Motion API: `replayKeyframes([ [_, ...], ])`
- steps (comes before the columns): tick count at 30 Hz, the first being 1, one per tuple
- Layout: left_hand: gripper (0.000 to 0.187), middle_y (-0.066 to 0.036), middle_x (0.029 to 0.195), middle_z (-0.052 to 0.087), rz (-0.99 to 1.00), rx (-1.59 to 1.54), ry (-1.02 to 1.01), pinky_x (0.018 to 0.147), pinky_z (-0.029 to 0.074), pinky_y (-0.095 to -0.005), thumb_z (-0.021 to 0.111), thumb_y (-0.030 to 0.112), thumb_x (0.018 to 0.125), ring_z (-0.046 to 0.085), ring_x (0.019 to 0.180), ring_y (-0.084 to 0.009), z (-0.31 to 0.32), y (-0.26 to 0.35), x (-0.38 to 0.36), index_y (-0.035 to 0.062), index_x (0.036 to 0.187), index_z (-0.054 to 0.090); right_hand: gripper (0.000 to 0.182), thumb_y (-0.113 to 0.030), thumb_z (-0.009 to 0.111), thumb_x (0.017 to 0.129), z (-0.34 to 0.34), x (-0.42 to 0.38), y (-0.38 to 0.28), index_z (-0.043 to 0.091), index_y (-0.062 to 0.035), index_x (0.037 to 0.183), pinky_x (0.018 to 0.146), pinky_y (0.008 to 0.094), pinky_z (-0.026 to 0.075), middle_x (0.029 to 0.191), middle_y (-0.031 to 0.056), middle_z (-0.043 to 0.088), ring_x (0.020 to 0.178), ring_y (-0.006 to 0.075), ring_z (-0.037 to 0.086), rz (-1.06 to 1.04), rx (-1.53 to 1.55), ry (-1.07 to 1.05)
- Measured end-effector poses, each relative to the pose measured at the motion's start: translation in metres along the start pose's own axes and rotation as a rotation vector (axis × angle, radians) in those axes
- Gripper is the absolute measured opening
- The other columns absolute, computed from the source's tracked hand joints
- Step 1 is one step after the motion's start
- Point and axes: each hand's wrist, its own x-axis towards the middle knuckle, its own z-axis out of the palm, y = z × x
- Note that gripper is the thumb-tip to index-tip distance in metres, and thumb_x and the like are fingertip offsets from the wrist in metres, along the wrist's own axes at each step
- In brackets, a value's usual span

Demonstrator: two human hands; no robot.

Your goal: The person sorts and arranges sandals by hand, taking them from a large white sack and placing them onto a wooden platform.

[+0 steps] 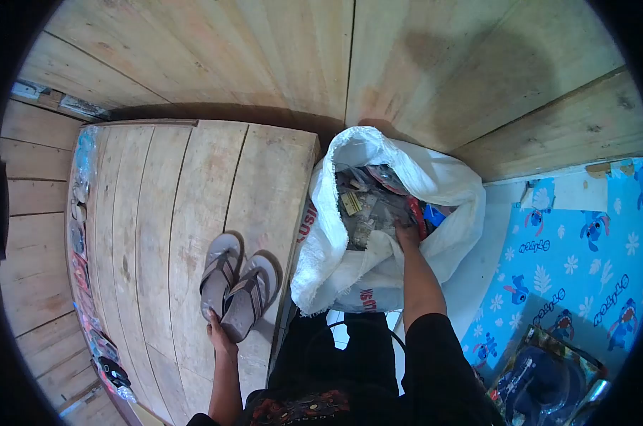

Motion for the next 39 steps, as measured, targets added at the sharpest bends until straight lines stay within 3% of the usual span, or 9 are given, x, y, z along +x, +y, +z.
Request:
replayKeyframes([
  [7, 0.059, -0.011, 0.121, 0.054, -0.04, -0.157, -0.15, 0.092, 0.042, -0.0363, 0.059, 0.046, 0.087, 0.052, 0.109, -0.0233, -0.042, -0.025, -0.022, 0.0019, 0.125, 0.049, 0.08, -0.059, 0.059, 0.076, 0.007, 0.017, -0.027, 0.046, -0.0012, 0.13, 0.104, 0.0336, 0.035, 0.135, 0.0213, 0.045, 0.127, 0.0287, 0.042, 0.126, -0.282, -0.188],
  [14, 0.061, -0.014, 0.127, 0.051, -0.038, -0.186, -0.102, 0.097, 0.038, -0.0363, 0.058, 0.044, 0.088, 0.05, 0.114, -0.0251, -0.064, -0.049, -0.049, 0.0023, 0.131, 0.045, 0.085, -0.057, 0.067, 0.072, -0.007, 0.016, -0.011, 0.045, -0.0003, 0.131, 0.105, 0.0349, 0.033, 0.136, 0.0175, 0.045, 0.127, 0.0285, 0.043, -0.187, 0.026, -0.135],
  [18, 0.069, -0.015, 0.13, 0.048, -0.055, -0.273, -0.086, 0.099, 0.036, -0.0386, 0.06, 0.048, 0.085, 0.047, 0.118, -0.0277, -0.086, -0.065, -0.06, 0.0013, 0.133, 0.041, 0.034, -0.029, 0.06, 0.088, -0.058, -0.027, -0.062, 0.061, -0.0063, 0.114, 0.087, 0.0318, 0.045, 0.105, 0.01, 0.066, 0.099, 0.0234, 0.062, -0.456, 0.123, -0.221],
  [23, 0.074, -0.016, 0.129, 0.048, -0.014, -0.384, 0.018, 0.1, 0.036, -0.0399, 0.063, 0.052, 0.081, 0.047, 0.117, -0.0282, -0.121, -0.085, -0.098, 0.0003, 0.13, 0.041, 0.034, -0.033, 0.061, 0.086, -0.153, -0.109, -0.131, 0.062, -0.0102, 0.112, 0.083, 0.0365, 0.047, 0.102, 0.0145, 0.066, 0.093, 0.0253, 0.063, -0.731, 0.079, -0.132],
  [25, 0.072, -0.016, 0.128, 0.048, 0.04, -0.407, 0.024, 0.098, 0.037, -0.0406, 0.063, 0.052, 0.082, 0.047, 0.116, -0.0287, -0.138, -0.09, -0.123, 0.0013, 0.128, 0.042, 0.027, -0.026, 0.06, 0.088, -0.205, -0.16, -0.167, 0.064, -0.0057, 0.106, 0.066, 0.0295, 0.052, 0.097, 0.0091, 0.065, 0.09, 0.0167, 0.061, -0.337, 0.245, -0.28],
  [26, 0.07, -0.016, 0.127, 0.048, 0.043, -0.466, -0.024, 0.096, 0.038, -0.0412, 0.062, 0.051, 0.083, 0.048, 0.114, -0.029, -0.146, -0.085, -0.143, 0.002, 0.128, 0.042, 0.026, -0.025, 0.059, 0.09, -0.2, -0.131, -0.146, 0.065, -0.0063, 0.106, 0.059, 0.0268, 0.052, 0.097, 0.0067, 0.064, 0.09, 0.0135, 0.06, -0.609, 0.42, -0.24],
  [34, 0.064, -0.015, 0.121, 0.054, 0.111, -0.701, 0.046, 0.089, 0.044, -0.0413, 0.057, 0.05, 0.086, 0.054, 0.107, -0.0284, -0.229, -0.154, -0.203, 0.0024, 0.127, 0.045, 0.032, -0.02, 0.055, 0.092, -0.321, -0.238, -0.176, 0.06, -0.0011, 0.116, 0.093, 0.0297, 0.04, 0.116, 0.0104, 0.061, 0.106, 0.0172, 0.055, -0.863, 0.624, -0.003],
  [37, 0.063, -0.014, 0.121, 0.055, 0.084, -0.845, 0.109, 0.088, 0.045, -0.0407, 0.055, 0.049, 0.088, 0.056, 0.106, -0.0282, -0.257, -0.187, -0.201, 0.0021, 0.127, 0.045, 0.039, -0.028, 0.049, 0.094, -0.306, -0.294, -0.163, 0.055, -0.0038, 0.125, 0.097, 0.0329, 0.037, 0.128, 0.0119, 0.051, 0.115, 0.0218, 0.049, -0.641, 1.0, -0.128],
  [39, 0.062, -0.014, 0.122, 0.054, 0.079, -0.957, 0.094, 0.089, 0.045, -0.0408, 0.053, 0.049, 0.089, 0.056, 0.106, -0.0285, -0.28, -0.195, -0.204, 0.0022, 0.128, 0.045, 0.044, -0.025, 0.048, 0.096, -0.267, -0.325, -0.137, 0.048, 0.0059, 0.127, 0.098, 0.0348, 0.037, 0.128, 0.0182, 0.051, 0.114, 0.0261, 0.05, -0.894, 0.852, 0.105],
])
